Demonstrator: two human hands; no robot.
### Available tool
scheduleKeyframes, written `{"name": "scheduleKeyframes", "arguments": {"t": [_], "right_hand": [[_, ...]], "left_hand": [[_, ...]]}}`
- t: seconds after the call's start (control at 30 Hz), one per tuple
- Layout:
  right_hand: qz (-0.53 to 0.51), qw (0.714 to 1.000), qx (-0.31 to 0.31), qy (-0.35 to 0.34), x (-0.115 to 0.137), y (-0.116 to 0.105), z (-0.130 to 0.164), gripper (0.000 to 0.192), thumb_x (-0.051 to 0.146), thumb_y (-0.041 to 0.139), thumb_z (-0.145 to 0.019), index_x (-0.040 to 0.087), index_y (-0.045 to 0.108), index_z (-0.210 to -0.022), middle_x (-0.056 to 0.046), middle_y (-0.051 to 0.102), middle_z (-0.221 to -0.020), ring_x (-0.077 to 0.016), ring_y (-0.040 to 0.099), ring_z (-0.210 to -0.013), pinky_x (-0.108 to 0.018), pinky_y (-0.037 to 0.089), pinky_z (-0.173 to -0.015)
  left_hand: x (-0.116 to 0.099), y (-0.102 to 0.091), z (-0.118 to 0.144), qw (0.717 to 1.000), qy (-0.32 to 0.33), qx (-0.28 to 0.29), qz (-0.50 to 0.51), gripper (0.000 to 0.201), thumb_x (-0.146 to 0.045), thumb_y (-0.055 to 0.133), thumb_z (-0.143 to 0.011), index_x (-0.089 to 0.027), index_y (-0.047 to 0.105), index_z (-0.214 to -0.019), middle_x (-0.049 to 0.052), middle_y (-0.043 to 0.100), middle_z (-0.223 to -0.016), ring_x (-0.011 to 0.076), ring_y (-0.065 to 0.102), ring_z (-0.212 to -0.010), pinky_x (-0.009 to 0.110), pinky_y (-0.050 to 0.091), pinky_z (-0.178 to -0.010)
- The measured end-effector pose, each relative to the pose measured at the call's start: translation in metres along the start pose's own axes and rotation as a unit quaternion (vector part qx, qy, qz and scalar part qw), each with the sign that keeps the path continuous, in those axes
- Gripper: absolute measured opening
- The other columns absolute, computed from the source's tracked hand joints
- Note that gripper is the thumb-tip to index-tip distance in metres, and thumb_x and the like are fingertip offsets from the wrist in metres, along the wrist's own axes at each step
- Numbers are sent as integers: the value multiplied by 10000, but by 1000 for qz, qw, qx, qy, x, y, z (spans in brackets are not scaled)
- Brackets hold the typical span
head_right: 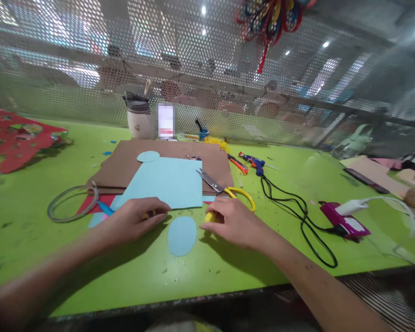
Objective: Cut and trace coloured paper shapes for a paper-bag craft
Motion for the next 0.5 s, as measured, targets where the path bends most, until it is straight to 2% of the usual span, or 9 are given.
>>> {"name": "scheduleKeyframes", "arguments": {"t": [0.1,0.2,0.27,0.33,0.4,0.5], "right_hand": [[22,998,17,-53,0,1,-3,199,273,558,-882,180,640,-1038,-63,637,-886,-196,572,-842,-323,435,-753],[14,998,34,-51,3,2,-4,302,242,538,-885,195,556,-1184,-64,619,-917,-188,566,-823,-323,439,-748],[-8,999,44,-30,8,3,-4,325,255,592,-848,204,521,-1160,-34,615,-865,-171,557,-747,-297,441,-685],[-15,998,48,-25,15,5,-5,250,262,636,-816,202,529,-1034,-15,603,-825,-164,543,-717,-282,431,-649],[3,997,53,-56,25,9,-5,161,241,635,-822,195,541,-944,-31,591,-870,-175,543,-778,-291,427,-683],[14,990,77,-116,37,17,-7,138,159,584,-853,184,568,-987,-66,563,-978,-190,538,-880,-301,425,-750]], "left_hand": [[1,3,0,1000,25,6,-13,264,-314,437,-883,-184,664,-922,64,684,-879,195,617,-792,294,467,-704],[-1,6,2,998,53,15,-33,252,-281,428,-894,-188,661,-922,67,655,-887,195,596,-820,293,458,-715],[-3,7,3,996,68,23,-57,238,-260,434,-894,-189,659,-920,65,632,-881,195,582,-829,295,452,-729],[-4,8,4,993,77,31,-81,227,-247,441,-892,-189,658,-930,65,614,-886,197,571,-841,300,447,-748],[-4,9,5,991,81,38,-96,223,-241,447,-893,-190,656,-952,68,603,-899,202,563,-859,308,443,-768],[-4,11,5,990,90,44,-103,214,-239,457,-895,-189,650,-974,67,593,-904,207,553,-875,314,439,-781]]}}
Point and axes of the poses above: each hand's wrist, its own z-axis away from the middle knuckle, its own y-axis out of the palm, x = y × z, the point moved 3 cm from there along -z, towards the middle knuckle
